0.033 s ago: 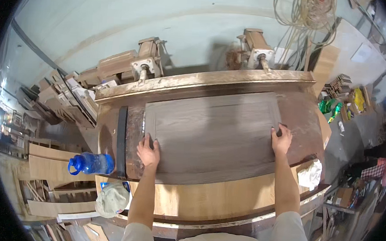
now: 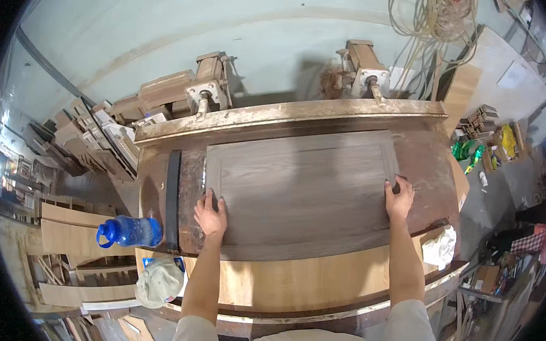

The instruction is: The person repeatedly picks up a wooden cabinet panel from a workbench, wipes its surface and edges with a white cloth by hand, and stacks it on top of other finished panels on the floor.

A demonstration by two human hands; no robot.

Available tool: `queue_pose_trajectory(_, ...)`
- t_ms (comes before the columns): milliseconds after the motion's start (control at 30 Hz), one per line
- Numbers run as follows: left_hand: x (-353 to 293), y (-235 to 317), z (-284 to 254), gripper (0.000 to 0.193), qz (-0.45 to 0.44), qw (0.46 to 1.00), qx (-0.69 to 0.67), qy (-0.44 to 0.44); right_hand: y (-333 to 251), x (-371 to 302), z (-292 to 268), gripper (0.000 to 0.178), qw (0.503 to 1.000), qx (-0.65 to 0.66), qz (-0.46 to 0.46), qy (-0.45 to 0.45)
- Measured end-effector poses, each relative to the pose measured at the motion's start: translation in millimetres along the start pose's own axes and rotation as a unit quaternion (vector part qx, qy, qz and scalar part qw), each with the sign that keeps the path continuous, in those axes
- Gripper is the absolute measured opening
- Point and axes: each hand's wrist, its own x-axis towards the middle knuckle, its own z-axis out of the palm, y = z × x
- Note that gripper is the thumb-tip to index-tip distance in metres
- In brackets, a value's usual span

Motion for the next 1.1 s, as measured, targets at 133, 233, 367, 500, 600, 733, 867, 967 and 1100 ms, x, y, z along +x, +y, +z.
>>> queue_pose_trajectory(133,-2.0,-10.4,2.5,0.051,0.033,0.999,0.025,0.012,6.8,-0.9,7.9,0.042,0.999,-0.023,-0.022,0.041)
queue_pose_trajectory(233,-3.8,-16.4,-0.3,0.049,0.052,0.998,0.02,0.036,-12.9,-1.8,7.3,0.039,0.999,-0.021,0.021,0.026)
queue_pose_trajectory(367,-2.5,-13.9,0.4,0.048,0.037,0.999,0.024,0.032,-23.6,-2.2,-0.6,0.039,0.998,-0.026,0.046,0.031)
queue_pose_trajectory(500,-4.0,-11.7,2.6,0.049,0.044,0.998,0.023,0.034,-23.6,-0.7,-5.5,0.039,0.997,-0.028,0.068,0.005)
queue_pose_trajectory(600,-6.4,-8.0,1.3,0.05,0.043,0.998,0.028,0.036,-22.3,-1.0,-7.4,0.039,0.997,-0.028,0.076,-0.007)
queue_pose_trajectory(733,-6.3,-10.8,0.1,0.049,0.042,0.998,0.035,0.033,-23.5,-1.3,-7.6,0.04,0.996,-0.023,0.078,-0.018)
queue_pose_trajectory(867,-5.7,-7.4,-1.2,0.049,0.054,0.998,0.023,0.039,-24.1,-0.7,-10.3,0.041,0.996,-0.021,0.081,-0.035)
queue_pose_trajectory(967,-6.1,-4.5,-1.8,0.049,0.047,0.998,0.033,0.037,-25.4,-0.1,-10.4,0.04,0.997,-0.023,0.078,-0.02)
queue_pose_trajectory(1100,-8.1,-7.7,-0.8,0.05,0.036,0.998,0.044,0.033,-26.3,-0.9,-9.3,0.041,0.996,-0.028,0.076,-0.021)
